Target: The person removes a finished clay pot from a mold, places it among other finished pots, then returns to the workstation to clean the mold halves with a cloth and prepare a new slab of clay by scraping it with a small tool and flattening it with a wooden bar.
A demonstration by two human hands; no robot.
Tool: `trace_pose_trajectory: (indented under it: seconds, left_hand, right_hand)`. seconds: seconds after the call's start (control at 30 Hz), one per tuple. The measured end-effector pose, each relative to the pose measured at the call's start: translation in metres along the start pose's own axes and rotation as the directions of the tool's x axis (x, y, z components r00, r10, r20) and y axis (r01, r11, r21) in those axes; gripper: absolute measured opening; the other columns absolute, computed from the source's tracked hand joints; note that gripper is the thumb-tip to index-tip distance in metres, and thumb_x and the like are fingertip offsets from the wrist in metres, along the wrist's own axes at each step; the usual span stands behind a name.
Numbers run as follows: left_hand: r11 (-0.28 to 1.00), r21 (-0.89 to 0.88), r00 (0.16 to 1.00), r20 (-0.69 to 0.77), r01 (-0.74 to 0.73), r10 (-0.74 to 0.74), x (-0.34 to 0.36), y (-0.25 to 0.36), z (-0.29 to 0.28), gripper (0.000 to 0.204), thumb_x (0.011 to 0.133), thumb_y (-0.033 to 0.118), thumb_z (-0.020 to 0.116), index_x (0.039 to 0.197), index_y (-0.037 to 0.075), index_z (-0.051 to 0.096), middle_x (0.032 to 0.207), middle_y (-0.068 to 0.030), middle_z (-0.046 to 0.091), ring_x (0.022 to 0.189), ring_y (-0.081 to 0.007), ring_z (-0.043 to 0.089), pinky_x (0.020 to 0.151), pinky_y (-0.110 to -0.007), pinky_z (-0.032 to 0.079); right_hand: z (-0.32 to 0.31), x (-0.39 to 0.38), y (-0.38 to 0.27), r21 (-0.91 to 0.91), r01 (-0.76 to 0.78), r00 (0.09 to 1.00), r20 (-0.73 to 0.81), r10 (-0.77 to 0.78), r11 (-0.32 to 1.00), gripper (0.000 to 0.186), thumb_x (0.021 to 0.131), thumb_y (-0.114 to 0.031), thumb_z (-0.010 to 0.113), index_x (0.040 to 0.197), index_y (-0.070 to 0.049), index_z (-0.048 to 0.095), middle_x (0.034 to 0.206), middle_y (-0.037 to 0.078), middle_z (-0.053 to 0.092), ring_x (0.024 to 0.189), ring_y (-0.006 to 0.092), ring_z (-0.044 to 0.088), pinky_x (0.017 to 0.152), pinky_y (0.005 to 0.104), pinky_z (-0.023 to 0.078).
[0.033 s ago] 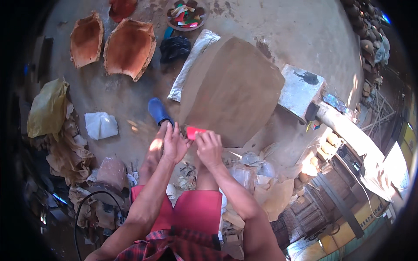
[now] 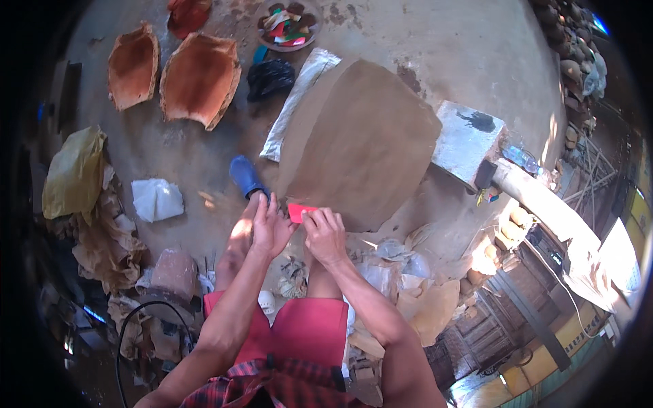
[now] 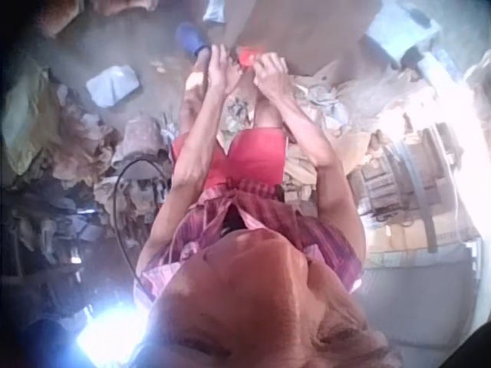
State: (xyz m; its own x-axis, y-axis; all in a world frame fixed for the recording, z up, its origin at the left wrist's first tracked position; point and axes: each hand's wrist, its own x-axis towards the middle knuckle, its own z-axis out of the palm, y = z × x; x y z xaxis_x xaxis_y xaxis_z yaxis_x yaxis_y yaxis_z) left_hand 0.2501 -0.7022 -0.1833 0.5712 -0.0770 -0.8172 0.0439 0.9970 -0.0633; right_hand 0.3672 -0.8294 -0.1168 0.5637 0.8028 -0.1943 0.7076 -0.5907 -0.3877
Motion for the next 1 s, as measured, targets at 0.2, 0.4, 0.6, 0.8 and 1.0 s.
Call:
trace_pose_trajectory:
  seconds: [0.2, 0.4, 0.6, 0.8, 1.0]
  left_hand:
    - [0.994, 0.101, 0.998, -0.049, 0.045, -0.04, -0.007, 0.005, 0.015, 0.116, 0.103, 0.083, 0.049, 0.177, 0.025, -0.018, 0.186, -0.013, 0.01, 0.163, -0.0419, 0.029, 0.13, -0.052, 0.026]
    - [0.994, 0.109, 1.0, 0.004, -0.018, 0.018, -0.005, -0.001, 0.007, 0.113, 0.102, 0.085, 0.046, 0.18, 0.018, -0.001, 0.185, -0.0124, 0.014, 0.168, -0.0424, 0.02, 0.135, -0.056, 0.017]
    - [0.995, 0.071, 0.992, -0.096, -0.07, 0.077, -0.008, -0.014, 0.017, 0.113, 0.101, 0.087, 0.045, 0.18, 0.02, -0.001, 0.184, -0.0127, 0.018, 0.168, -0.0426, 0.021, 0.136, -0.056, 0.015]
    - [0.95, 0.034, 0.924, -0.225, -0.311, 0.31, -0.004, -0.057, -0.01, 0.102, 0.106, 0.078, 0.047, 0.18, 0.023, 0.005, 0.183, -0.012, 0.025, 0.144, -0.0374, 0.057, 0.115, -0.052, 0.051]
    - [0.53, -0.841, 0.943, 0.081, -0.108, 0.322, 0.024, -0.14, -0.12, 0.075, 0.109, 0.072, 0.045, 0.166, 0.023, 0.043, 0.176, -0.0072, 0.036, 0.157, -0.034, 0.041, 0.126, -0.059, 0.036]
  right_hand:
    - [-0.094, 0.135, 0.16, -0.169, -0.136, 0.889, -0.456, 0.045, 0.976, 0.012, 0.101, -0.007, 0.064, 0.102, -0.007, 0.075, 0.092, 0.013, 0.07, 0.087, 0.0359, 0.067, 0.077, 0.0496, 0.053]
    - [-0.065, 0.078, 0.176, -0.188, -0.107, 0.962, -0.266, 0.054, 0.976, 0.017, 0.095, -0.006, 0.07, 0.109, -0.008, 0.079, 0.101, 0.011, 0.073, 0.099, 0.0318, 0.069, 0.081, 0.0467, 0.053]
    - [-0.018, -0.058, 0.079, 0.026, -0.127, 0.981, -0.142, 0.13, 0.992, 0.028, 0.086, -0.004, 0.076, 0.113, -0.007, 0.082, 0.104, 0.006, 0.074, 0.107, 0.0275, 0.069, 0.086, 0.0444, 0.052]
    - [-0.015, -0.052, 0.009, 0.491, -0.151, 0.947, -0.178, 0.269, 0.858, 0.022, 0.084, -0.003, 0.077, 0.105, -0.005, 0.081, 0.095, 0.008, 0.074, 0.086, 0.0285, 0.072, 0.076, 0.0417, 0.059]
    - [0.004, -0.001, -0.011, 0.687, -0.153, 0.949, -0.099, 0.3, 0.71, 0.022, 0.086, -0.004, 0.077, 0.107, -0.005, 0.079, 0.096, 0.01, 0.071, 0.087, 0.0325, 0.072, 0.074, 0.0452, 0.06]
